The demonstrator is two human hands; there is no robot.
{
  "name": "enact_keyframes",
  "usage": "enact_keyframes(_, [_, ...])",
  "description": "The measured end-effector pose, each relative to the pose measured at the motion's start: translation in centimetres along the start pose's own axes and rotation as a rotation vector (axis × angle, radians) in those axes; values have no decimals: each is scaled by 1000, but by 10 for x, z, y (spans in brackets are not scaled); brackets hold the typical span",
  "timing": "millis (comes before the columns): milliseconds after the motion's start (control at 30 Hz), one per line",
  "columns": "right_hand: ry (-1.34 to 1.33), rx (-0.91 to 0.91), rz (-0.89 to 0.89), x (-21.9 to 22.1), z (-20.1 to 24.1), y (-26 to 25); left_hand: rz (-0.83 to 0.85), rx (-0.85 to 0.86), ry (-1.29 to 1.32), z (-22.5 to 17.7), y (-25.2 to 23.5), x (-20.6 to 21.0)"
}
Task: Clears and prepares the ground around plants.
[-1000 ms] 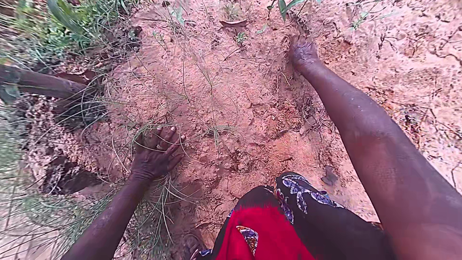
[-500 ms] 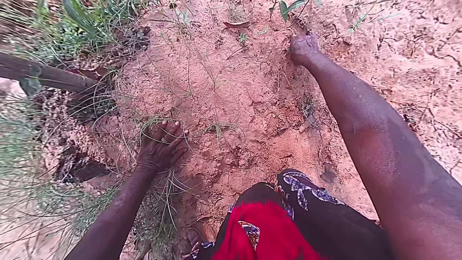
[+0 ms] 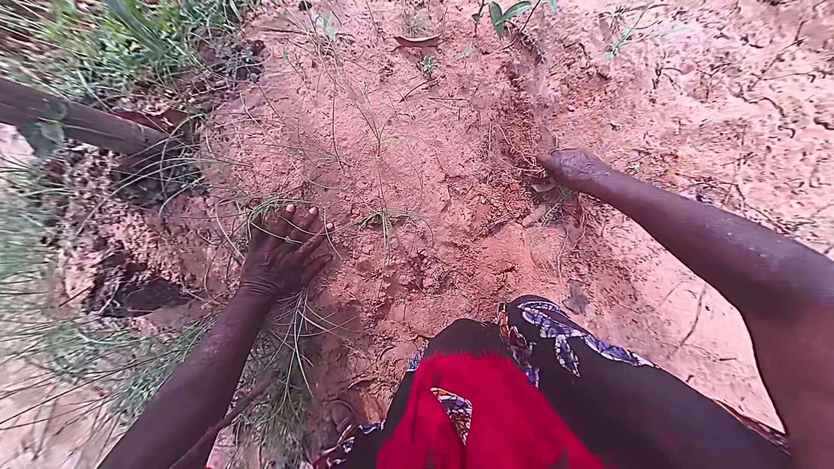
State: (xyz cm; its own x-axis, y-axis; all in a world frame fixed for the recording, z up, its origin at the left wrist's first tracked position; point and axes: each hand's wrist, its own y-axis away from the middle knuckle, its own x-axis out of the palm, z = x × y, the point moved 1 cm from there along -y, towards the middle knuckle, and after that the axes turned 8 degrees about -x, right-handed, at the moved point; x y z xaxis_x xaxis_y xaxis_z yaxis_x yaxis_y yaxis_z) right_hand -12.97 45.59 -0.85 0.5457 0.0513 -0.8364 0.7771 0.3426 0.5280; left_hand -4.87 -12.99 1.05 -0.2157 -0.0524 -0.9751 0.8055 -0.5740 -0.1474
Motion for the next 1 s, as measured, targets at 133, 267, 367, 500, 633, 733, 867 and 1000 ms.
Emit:
enact_keyframes(133, [75,-3,-165,9,-32,15,-2,3,11,0,0,1])
enact_keyframes(267, [-76,229,-515,-5,-46,15,15,-8,27,3,1,5])
enact_keyframes(367, [-162,299,-464,-8,-46,6,29,-11,46,5,4,4])
enact_keyframes(500, [-139,270,-579,-4,-42,1,45,-22,59,3,2,5])
enact_keyframes(633, [-81,370,-437,-15,-43,-6,22,-17,36,3,1,4])
enact_keyframes(733, [-74,382,-520,-21,-45,-12,20,-24,28,4,3,3])
enact_keyframes(867, [-88,358,-516,-42,-60,-22,20,-29,30,1,2,2])
enact_keyframes(1000, [-15,339,-547,-81,-74,-44,18,-42,27,1,3,1])
